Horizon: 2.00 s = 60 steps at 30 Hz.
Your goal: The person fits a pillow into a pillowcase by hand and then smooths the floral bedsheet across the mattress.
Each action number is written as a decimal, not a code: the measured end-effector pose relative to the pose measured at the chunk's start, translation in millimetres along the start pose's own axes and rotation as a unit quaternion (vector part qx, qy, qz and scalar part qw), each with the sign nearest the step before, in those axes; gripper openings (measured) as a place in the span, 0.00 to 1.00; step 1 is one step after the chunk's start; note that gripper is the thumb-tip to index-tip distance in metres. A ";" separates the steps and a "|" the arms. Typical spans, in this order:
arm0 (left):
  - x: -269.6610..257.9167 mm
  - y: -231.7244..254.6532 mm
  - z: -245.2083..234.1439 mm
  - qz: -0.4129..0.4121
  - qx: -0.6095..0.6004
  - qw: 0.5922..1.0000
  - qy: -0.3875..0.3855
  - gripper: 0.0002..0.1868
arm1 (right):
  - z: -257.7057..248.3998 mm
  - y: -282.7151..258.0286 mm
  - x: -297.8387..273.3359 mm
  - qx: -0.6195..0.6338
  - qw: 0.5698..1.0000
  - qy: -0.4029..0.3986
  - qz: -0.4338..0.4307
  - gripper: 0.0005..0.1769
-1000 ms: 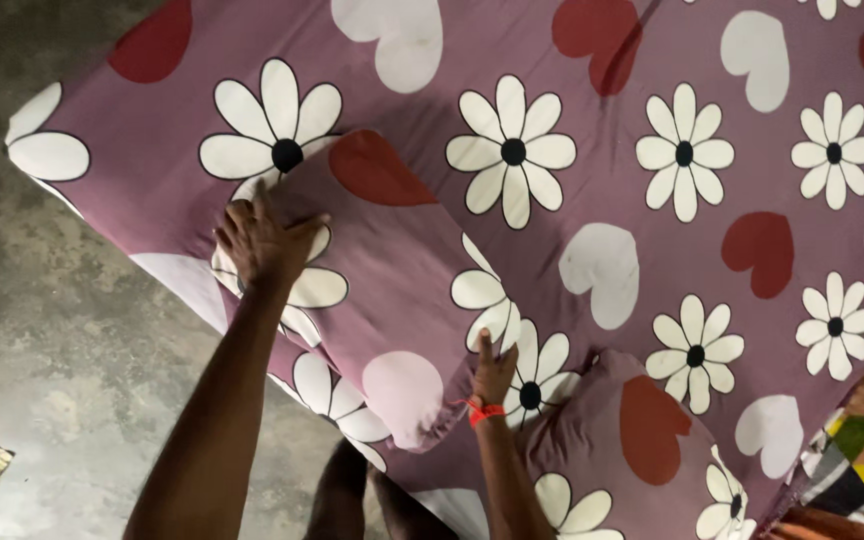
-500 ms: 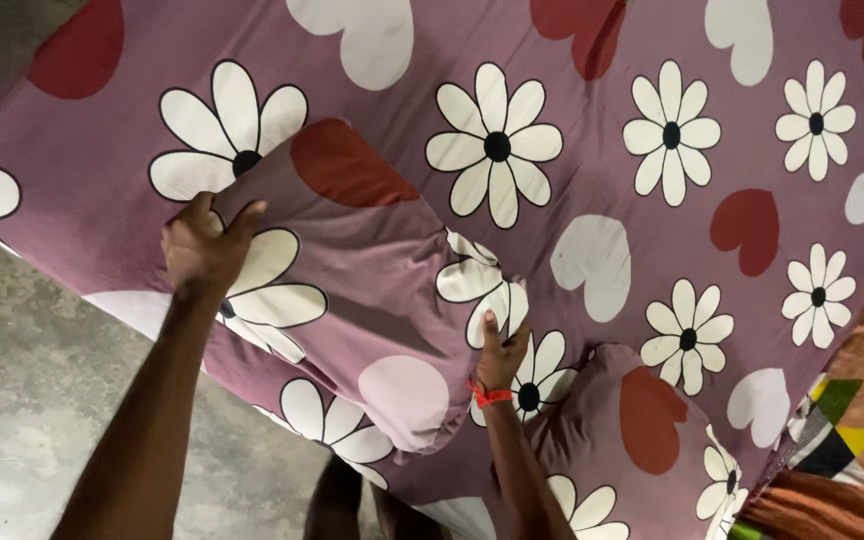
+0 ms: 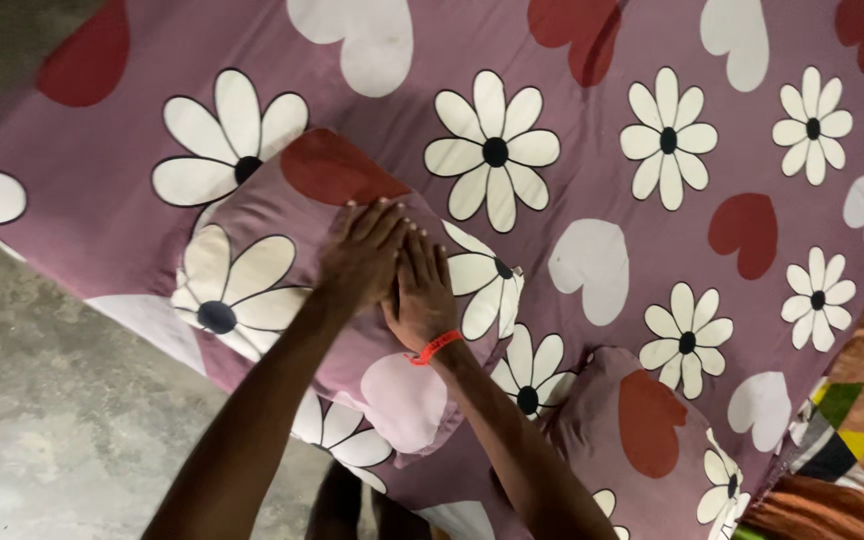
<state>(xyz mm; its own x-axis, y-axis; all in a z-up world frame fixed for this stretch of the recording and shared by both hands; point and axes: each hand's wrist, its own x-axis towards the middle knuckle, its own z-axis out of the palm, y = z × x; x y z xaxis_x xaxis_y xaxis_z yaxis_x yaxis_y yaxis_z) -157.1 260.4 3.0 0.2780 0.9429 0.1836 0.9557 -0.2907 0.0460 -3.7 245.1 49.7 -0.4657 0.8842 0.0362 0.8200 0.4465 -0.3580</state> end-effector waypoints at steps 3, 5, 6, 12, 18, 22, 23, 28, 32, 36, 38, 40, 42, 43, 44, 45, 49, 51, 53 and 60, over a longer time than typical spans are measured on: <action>12.2 -15.8 3.1 -0.021 -0.050 0.995 -0.084 0.33 | -6.5 18.0 -0.2 -0.024 1.000 0.004 -0.010 0.37; 13.2 -30.1 -2.1 -0.025 -0.067 0.995 -0.069 0.37 | -12.3 28.6 -7.5 -0.030 0.999 0.000 0.025 0.41; 13.8 -36.9 -5.7 -0.028 -0.074 0.995 -0.061 0.39 | -13.8 30.0 -12.9 -0.033 0.998 0.003 0.047 0.42; 15.8 -47.2 -6.2 -0.117 -0.118 0.984 -0.062 0.36 | -5.1 56.7 -42.7 0.001 0.984 0.071 0.164 0.39; 11.7 -69.4 -3.5 -0.103 -0.108 0.987 -0.052 0.36 | 3.8 87.6 -65.6 0.046 0.975 0.098 0.192 0.37; 1.6 -69.0 -7.7 -0.158 -0.113 0.981 0.001 0.34 | -2.5 78.9 -64.0 0.033 0.975 0.066 0.208 0.36; 2.4 -69.2 -8.0 -0.158 -0.112 0.981 0.002 0.34 | -5.2 73.5 -59.6 -0.013 0.975 0.047 0.215 0.35; 5.2 -69.2 -8.9 -0.165 -0.135 0.977 0.013 0.33 | -6.4 15.8 -21.0 0.049 0.982 0.025 0.180 0.32; 8.6 -77.0 -7.1 -0.151 -0.148 0.977 0.039 0.32 | 19.5 -52.5 40.4 0.051 0.994 0.079 0.052 0.31; 5.7 -78.2 -0.9 -0.150 -0.137 0.979 0.029 0.32 | 39.7 -73.2 57.9 0.039 0.988 0.073 0.128 0.27; 3.8 -76.3 -0.7 -0.156 -0.150 0.976 0.029 0.32 | 45.5 -70.5 54.0 0.032 0.988 0.093 0.122 0.24; 6.2 -77.4 0.9 -0.159 -0.159 0.974 0.038 0.32 | 51.6 -67.7 54.6 0.022 0.986 0.100 0.128 0.24; 7.8 -78.8 1.5 -0.156 -0.165 0.973 0.052 0.32 | 56.5 -68.5 58.2 0.019 0.986 0.113 0.121 0.25; 7.3 -79.5 2.5 -0.163 -0.163 0.972 0.040 0.33 | 57.9 -68.8 58.0 0.018 0.986 0.120 0.113 0.27; 7.7 -78.8 3.7 -0.170 -0.162 0.972 0.028 0.33 | 58.8 -69.3 57.5 0.017 0.986 0.127 0.106 0.29; 9.0 -78.8 4.5 -0.174 -0.160 0.971 0.018 0.34 | 59.2 -69.7 57.0 0.014 0.986 0.127 0.106 0.28; 9.9 -81.8 0.6 -0.164 -0.179 0.970 0.026 0.34 | 61.2 -76.4 58.0 -0.010 0.981 0.149 0.127 0.26; 7.8 -79.3 -2.2 -0.165 -0.190 0.968 0.003 0.34 | 66.3 -77.2 60.6 -0.014 0.978 0.158 0.135 0.26; 6.8 -80.8 -3.2 -0.165 -0.188 0.968 -0.023 0.33 | 68.7 -74.4 58.7 -0.005 0.980 0.154 0.129 0.28; 12.6 -88.0 -16.1 -0.134 -0.203 0.969 -0.041 0.34 | 62.0 -78.2 63.5 -0.008 0.979 0.146 0.143 0.25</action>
<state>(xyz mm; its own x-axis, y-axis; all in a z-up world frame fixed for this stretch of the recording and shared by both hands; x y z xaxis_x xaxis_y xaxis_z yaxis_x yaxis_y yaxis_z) -239.3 295.2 17.1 0.0473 0.9983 0.0346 0.8823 -0.0580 0.4672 -118.0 257.9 22.1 -0.1027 0.9741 0.2014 0.9090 0.1741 -0.3787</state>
